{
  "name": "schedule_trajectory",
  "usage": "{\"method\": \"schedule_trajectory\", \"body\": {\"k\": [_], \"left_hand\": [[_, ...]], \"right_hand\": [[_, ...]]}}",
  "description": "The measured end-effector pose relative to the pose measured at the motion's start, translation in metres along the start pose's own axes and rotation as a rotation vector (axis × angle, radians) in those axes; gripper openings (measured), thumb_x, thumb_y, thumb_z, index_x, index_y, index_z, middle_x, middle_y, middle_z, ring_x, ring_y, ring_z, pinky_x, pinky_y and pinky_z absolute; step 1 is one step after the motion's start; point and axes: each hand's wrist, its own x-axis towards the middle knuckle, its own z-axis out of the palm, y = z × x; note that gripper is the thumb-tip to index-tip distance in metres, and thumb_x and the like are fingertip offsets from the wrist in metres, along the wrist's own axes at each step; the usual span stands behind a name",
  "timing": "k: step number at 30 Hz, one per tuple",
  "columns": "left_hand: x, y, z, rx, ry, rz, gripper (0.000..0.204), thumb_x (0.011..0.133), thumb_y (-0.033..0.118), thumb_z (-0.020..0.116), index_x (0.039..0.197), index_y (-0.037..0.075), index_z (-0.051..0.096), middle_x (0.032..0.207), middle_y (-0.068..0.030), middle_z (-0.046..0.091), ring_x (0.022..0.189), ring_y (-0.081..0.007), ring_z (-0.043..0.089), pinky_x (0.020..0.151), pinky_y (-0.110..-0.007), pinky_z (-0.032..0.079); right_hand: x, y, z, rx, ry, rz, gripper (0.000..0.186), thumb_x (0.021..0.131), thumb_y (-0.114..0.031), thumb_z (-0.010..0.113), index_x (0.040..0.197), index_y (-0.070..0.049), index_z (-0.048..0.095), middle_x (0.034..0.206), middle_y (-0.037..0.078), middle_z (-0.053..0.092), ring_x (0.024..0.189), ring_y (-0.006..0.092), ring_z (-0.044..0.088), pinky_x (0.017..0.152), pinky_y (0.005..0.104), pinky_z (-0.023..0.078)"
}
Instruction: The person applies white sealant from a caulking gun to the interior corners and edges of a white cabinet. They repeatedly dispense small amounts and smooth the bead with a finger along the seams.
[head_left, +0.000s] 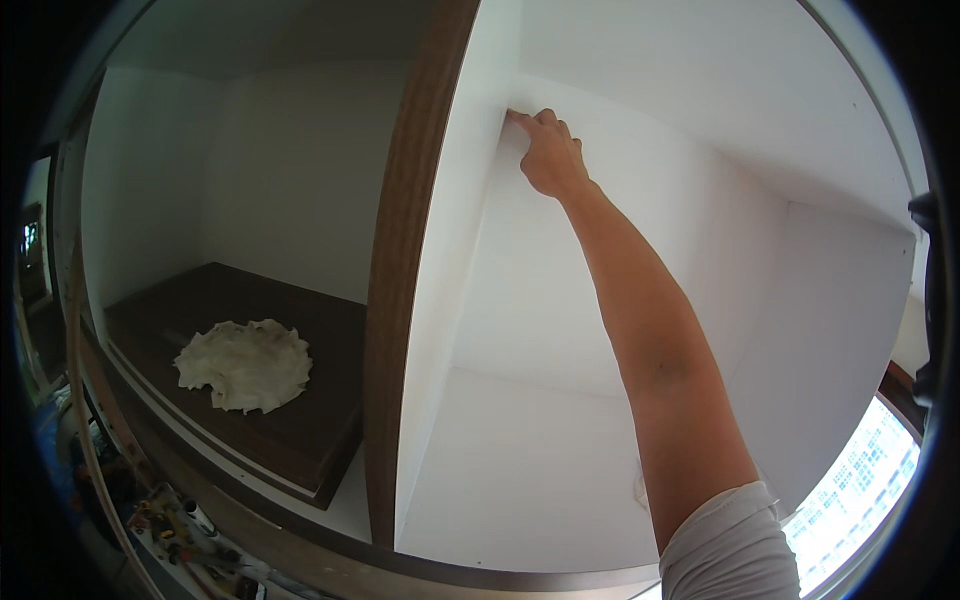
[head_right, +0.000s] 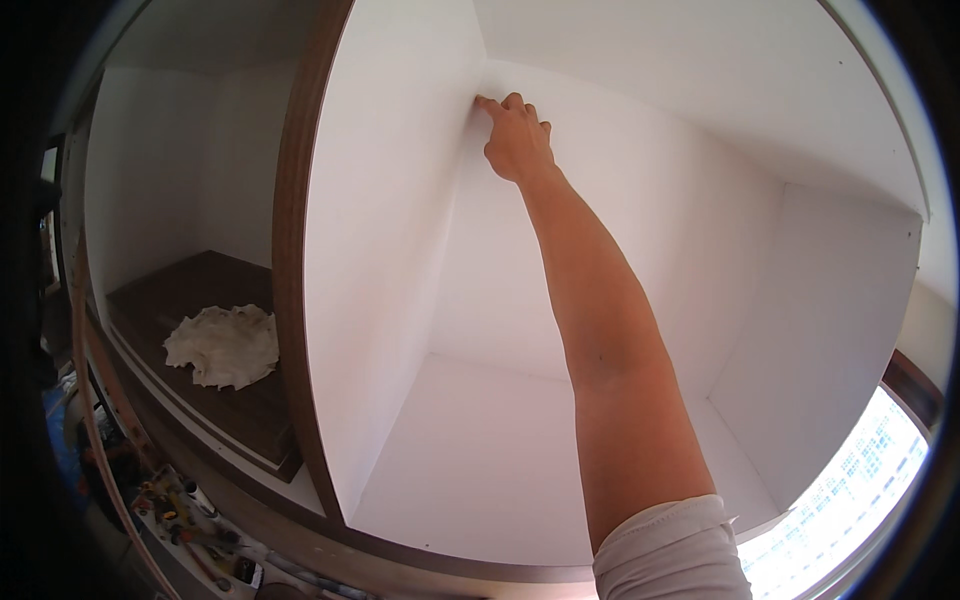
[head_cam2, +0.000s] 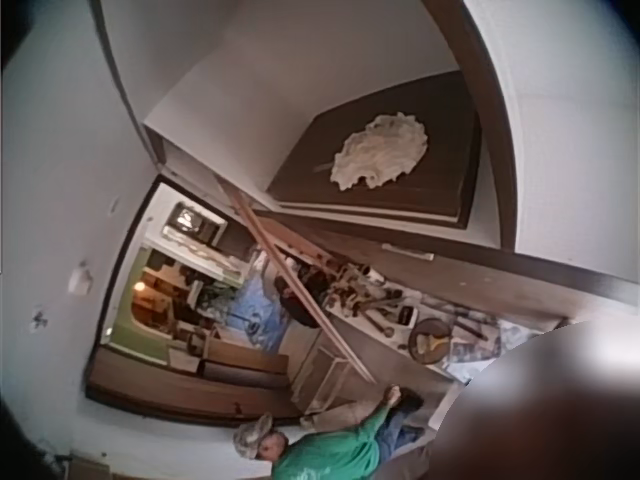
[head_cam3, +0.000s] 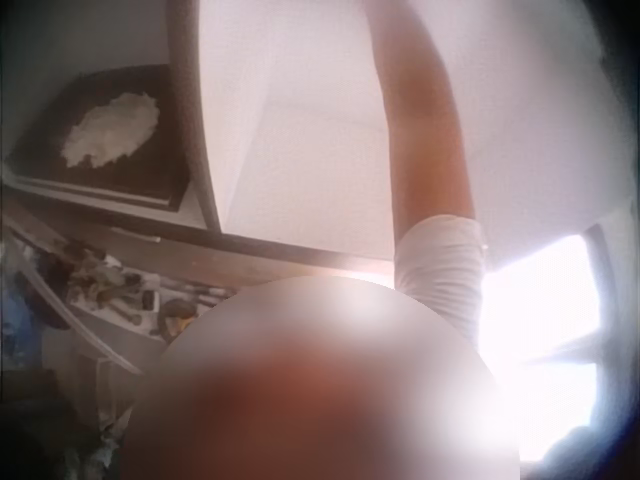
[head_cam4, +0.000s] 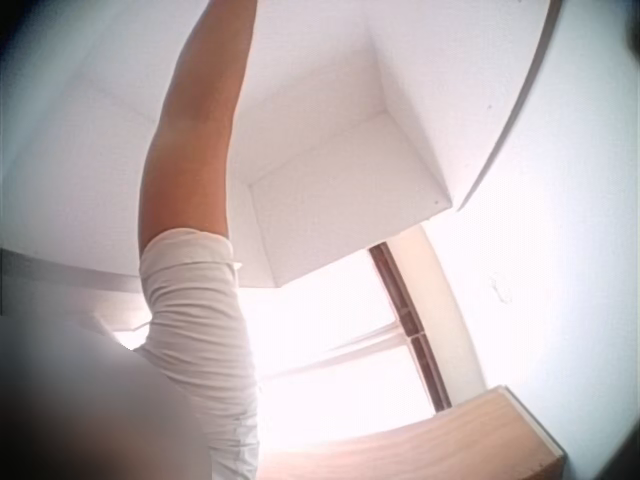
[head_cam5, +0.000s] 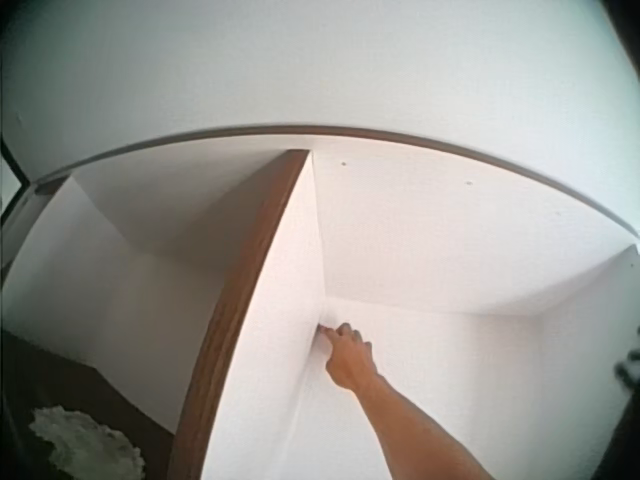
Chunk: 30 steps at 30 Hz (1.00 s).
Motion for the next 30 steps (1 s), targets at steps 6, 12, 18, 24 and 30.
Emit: {"method": "schedule_trajectory", "body": {"k": [6,12,18,24,30], "left_hand": [[-0.002,0.0,-0.002,0.019,0.004,0.002,0.056,0.086,0.006,0.078,0.139,0.005,0.061,0.112,-0.0092,0.073,0.098,-0.0189,0.068,0.087,-0.035,0.057],[-0.003,0.001,-0.005,0.033,0.008,0.009,0.056,0.085,0.006,0.078,0.138,0.005,0.061,0.113,-0.009,0.074,0.098,-0.0189,0.068,0.088,-0.035,0.057],[-0.004,0.002,-0.007,0.039,0.011,0.002,0.056,0.085,0.006,0.079,0.138,0.005,0.062,0.113,-0.0089,0.074,0.099,-0.0189,0.069,0.088,-0.035,0.057],[0.0,0.003,-0.004,0.038,0.003,-0.009,0.056,0.084,0.006,0.079,0.138,0.005,0.062,0.113,-0.0088,0.074,0.099,-0.0189,0.069,0.089,-0.035,0.057],[0.003,0.003,-0.004,0.04,-0.008,-0.02,0.057,0.084,0.006,0.079,0.138,0.005,0.062,0.113,-0.0087,0.074,0.1,-0.0189,0.069,0.089,-0.035,0.057]], "right_hand": [[-0.018,0.001,0.006,0.021,-0.014,-0.03,0.084,0.084,0.016,0.047,0.156,-0.024,0.055,0.134,0.009,0.055,0.126,0.0292,0.053,0.107,0.0482,0.042],[-0.043,0.004,0.016,-0.044,-0.043,-0.087,0.077,0.086,0.013,0.055,0.152,-0.026,0.059,0.134,0.006,0.056,0.126,0.0245,0.054,0.104,0.0452,0.042],[-0.037,0.017,0.003,0.185,-0.135,-0.06,0.066,0.082,0.013,0.051,0.135,-0.021,0.072,0.133,0.01,0.057,0.124,0.0283,0.057,0.1,0.0445,0.048],[0.02,0.025,-0.024,0.447,-0.04,0.119,0.068,0.083,0.008,0.049,0.143,-0.02,0.066,0.136,0.016,0.054,0.12,0.0337,0.06,0.096,0.0405,0.056],[0.049,0.019,-0.03,0.352,-0.046,0.084,0.074,0.084,0.009,0.045,0.149,-0.023,0.062,0.135,0.017,0.054,0.112,0.0317,0.062,0.091,0.0395,0.058]]}}
